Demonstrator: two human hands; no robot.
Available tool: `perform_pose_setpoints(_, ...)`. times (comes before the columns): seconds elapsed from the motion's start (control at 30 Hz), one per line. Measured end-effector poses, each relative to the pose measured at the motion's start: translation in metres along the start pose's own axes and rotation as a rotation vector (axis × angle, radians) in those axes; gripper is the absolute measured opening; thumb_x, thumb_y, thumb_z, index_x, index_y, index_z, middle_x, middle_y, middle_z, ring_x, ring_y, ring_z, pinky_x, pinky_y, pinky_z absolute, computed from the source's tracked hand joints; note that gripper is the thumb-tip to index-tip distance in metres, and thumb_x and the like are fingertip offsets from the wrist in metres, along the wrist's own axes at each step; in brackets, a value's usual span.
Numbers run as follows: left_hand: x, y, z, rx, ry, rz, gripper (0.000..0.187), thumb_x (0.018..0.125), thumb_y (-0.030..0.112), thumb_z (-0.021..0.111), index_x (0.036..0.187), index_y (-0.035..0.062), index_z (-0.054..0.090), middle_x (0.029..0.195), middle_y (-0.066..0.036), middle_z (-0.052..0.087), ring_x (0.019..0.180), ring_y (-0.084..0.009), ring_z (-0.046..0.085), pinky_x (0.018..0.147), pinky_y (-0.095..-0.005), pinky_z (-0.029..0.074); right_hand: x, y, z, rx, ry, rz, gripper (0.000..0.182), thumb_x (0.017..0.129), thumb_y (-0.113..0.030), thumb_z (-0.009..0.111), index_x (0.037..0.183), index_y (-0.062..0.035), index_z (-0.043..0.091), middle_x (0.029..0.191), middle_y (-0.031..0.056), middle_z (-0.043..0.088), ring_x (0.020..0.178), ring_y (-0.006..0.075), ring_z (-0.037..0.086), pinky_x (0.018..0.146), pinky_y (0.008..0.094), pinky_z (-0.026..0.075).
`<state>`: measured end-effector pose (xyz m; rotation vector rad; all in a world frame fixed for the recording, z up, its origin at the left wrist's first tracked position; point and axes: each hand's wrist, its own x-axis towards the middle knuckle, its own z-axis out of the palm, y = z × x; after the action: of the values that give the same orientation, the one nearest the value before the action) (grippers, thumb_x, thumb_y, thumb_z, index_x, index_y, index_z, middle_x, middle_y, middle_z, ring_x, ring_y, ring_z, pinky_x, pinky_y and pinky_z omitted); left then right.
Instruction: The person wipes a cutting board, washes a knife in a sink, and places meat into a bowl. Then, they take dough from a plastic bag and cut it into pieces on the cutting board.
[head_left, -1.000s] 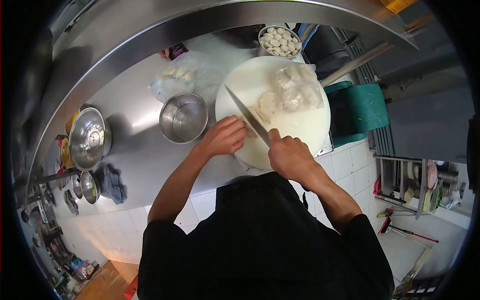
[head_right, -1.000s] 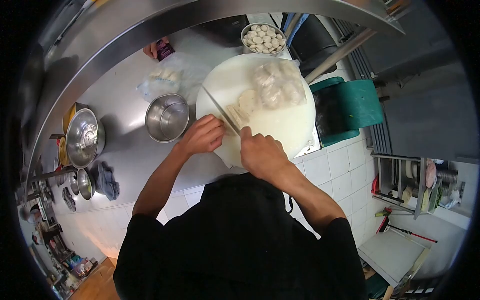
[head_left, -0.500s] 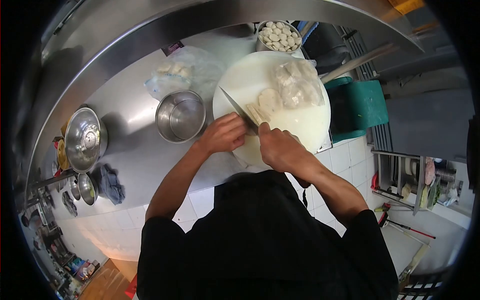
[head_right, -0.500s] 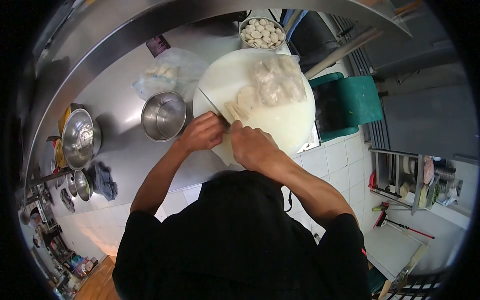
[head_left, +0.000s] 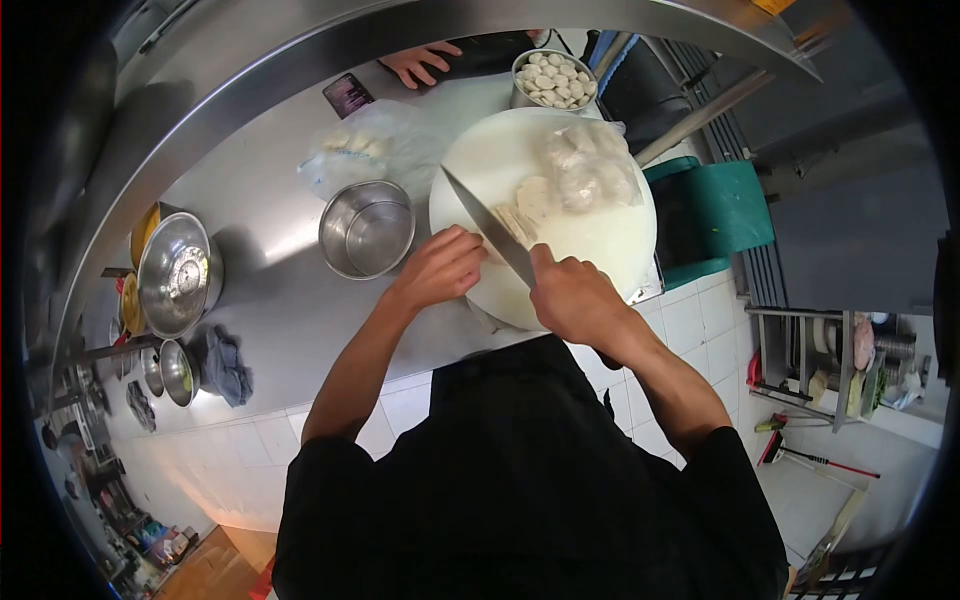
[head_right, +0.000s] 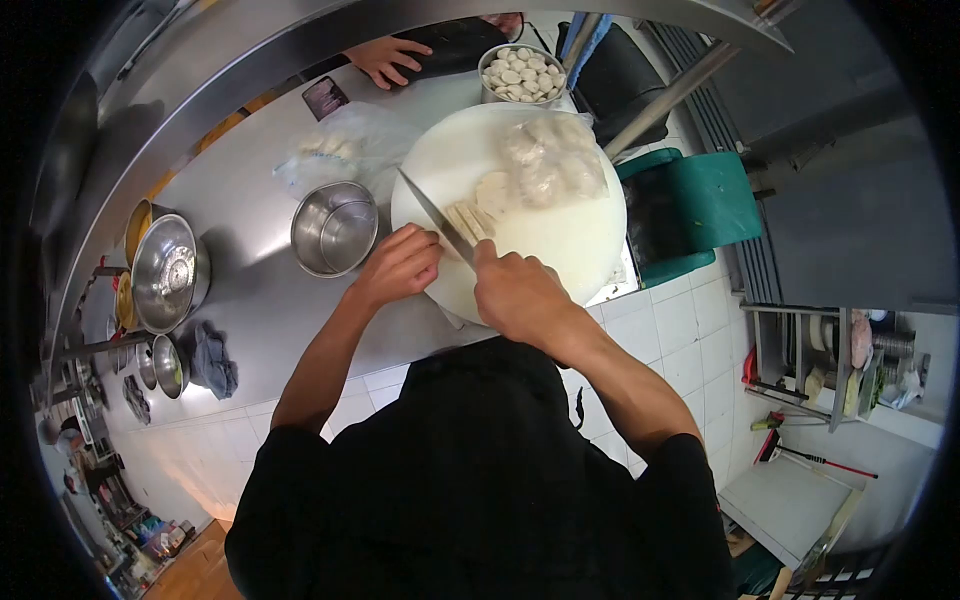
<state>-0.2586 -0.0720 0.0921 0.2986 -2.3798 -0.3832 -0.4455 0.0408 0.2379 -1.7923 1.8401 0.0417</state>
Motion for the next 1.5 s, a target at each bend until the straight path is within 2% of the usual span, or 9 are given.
perform_pose_setpoints(0.33,0.002,-0.008,0.003,-0.004,-0.021,0.056,0.017,0.066,0.003,0.069,0.081,0.0045,0.063,0.082,-0.005,0.055,0.078,-0.0215,0.056,0.068,-0.0331,0.051,0.015,-0.019,-0.009,-0.103,-0.138,-0.038,0.023,0.086,-0.006,0.052,0.102,0.0090,0.051,0.089,0.0317,0.067,0.086,0.0469,0.068,0.078,0.0514,0.055)
perform_pose_setpoints(0.63,0.003,-0.002,-0.002,-0.062,-0.034,-0.020,0.020,0.067,-0.003,0.071,0.084,0.0030,0.063,0.094,-0.008,0.064,0.083,-0.0254,0.061,0.071,-0.0340,0.052,0.017,0.073,0.049,0.501,0.147,-0.024,0.022,0.091,-0.015,0.054,0.101,0.0012,0.045,0.081,0.0315,0.064,0.075,0.0516,0.062,0.073,0.0527,0.052)
perform_pose_setpoints(0.67,0.002,0.000,-0.004,-0.062,-0.042,-0.033,0.021,0.067,-0.003,0.072,0.085,0.0034,0.064,0.094,-0.008,0.064,0.083,-0.0254,0.061,0.071,-0.0338,0.052,0.009,0.083,0.053,0.612,0.161,-0.013,0.016,0.092,-0.012,0.051,0.102,-0.0011,0.044,0.072,0.0212,0.063,0.058,0.0386,0.062,0.059,0.0448,0.052)
perform_pose_setpoints(0.83,0.016,0.005,-0.017,0.014,-0.172,-0.106,0.036,0.069,0.003,0.072,0.104,0.0078,0.066,0.113,-0.008,0.061,0.102,-0.0262,0.057,0.085,-0.0370,0.048,-0.041,0.108,0.042,1.042,0.341,0.135,0.013,0.093,-0.006,0.046,0.105,-0.0017,0.046,0.064,0.0035,0.051,0.044,0.0090,0.048,0.040,0.0271,0.041)
perform_pose_setpoints(1.0,0.079,0.004,-0.027,0.094,-0.526,0.076,0.067,0.066,0.005,0.067,0.131,0.0097,0.052,0.133,-0.007,0.051,0.125,-0.0261,0.046,0.099,-0.0403,0.038,-0.064,0.123,0.044,1.139,0.475,0.172,0.018,0.091,-0.003,0.042,0.108,-0.0003,0.047,0.064,0.0040,0.050,0.042,0.0108,0.043,0.040,0.0258,0.041)
perform_pose_setpoints(1.1,0.097,-0.006,-0.011,0.031,-0.740,0.136,0.075,0.062,0.006,0.067,0.135,0.0066,0.047,0.132,-0.008,0.051,0.124,-0.0264,0.046,0.099,-0.0392,0.040,-0.068,0.127,0.049,1.142,0.489,0.197,0.018,0.091,-0.004,0.043,0.108,-0.0005,0.047,0.063,0.0041,0.050,0.042,0.0108,0.043,0.040,0.0255,0.041)
perform_pose_setpoints(1.2,0.095,-0.004,-0.011,0.000,-0.792,0.059,0.076,0.062,0.011,0.069,0.134,0.0038,0.047,0.128,-0.010,0.052,0.120,-0.0274,0.047,0.098,-0.0388,0.040,-0.076,0.131,0.055,1.130,0.463,0.186,0.017,0.090,-0.006,0.044,0.106,-0.0010,0.046,0.062,0.0043,0.050,0.042,0.0108,0.044,0.040,0.0256,0.040)
perform_pose_setpoints(1.3,0.076,-0.013,-0.012,-0.013,-0.620,-0.054,0.068,0.065,0.017,0.069,0.129,0.0037,0.049,0.117,-0.011,0.052,0.107,-0.0290,0.050,0.091,-0.0395,0.045,-0.086,0.136,0.061,1.171,0.419,0.246,0.017,0.090,-0.005,0.044,0.106,-0.0010,0.046,0.062,0.0044,0.050,0.043,0.0108,0.045,0.041,0.0261,0.040)
perform_pose_setpoints(1.5,0.061,0.019,-0.008,0.074,-0.617,-0.502,0.053,0.070,0.018,0.066,0.117,0.0031,0.049,0.110,-0.017,0.053,0.099,-0.0374,0.056,0.083,-0.0491,0.050,-0.083,0.148,0.067,1.209,0.413,0.216,0.020,0.090,-0.004,0.043,0.109,-0.0002,0.047,0.063,0.0049,0.051,0.043,0.0110,0.045,0.041,0.0263,0.040)
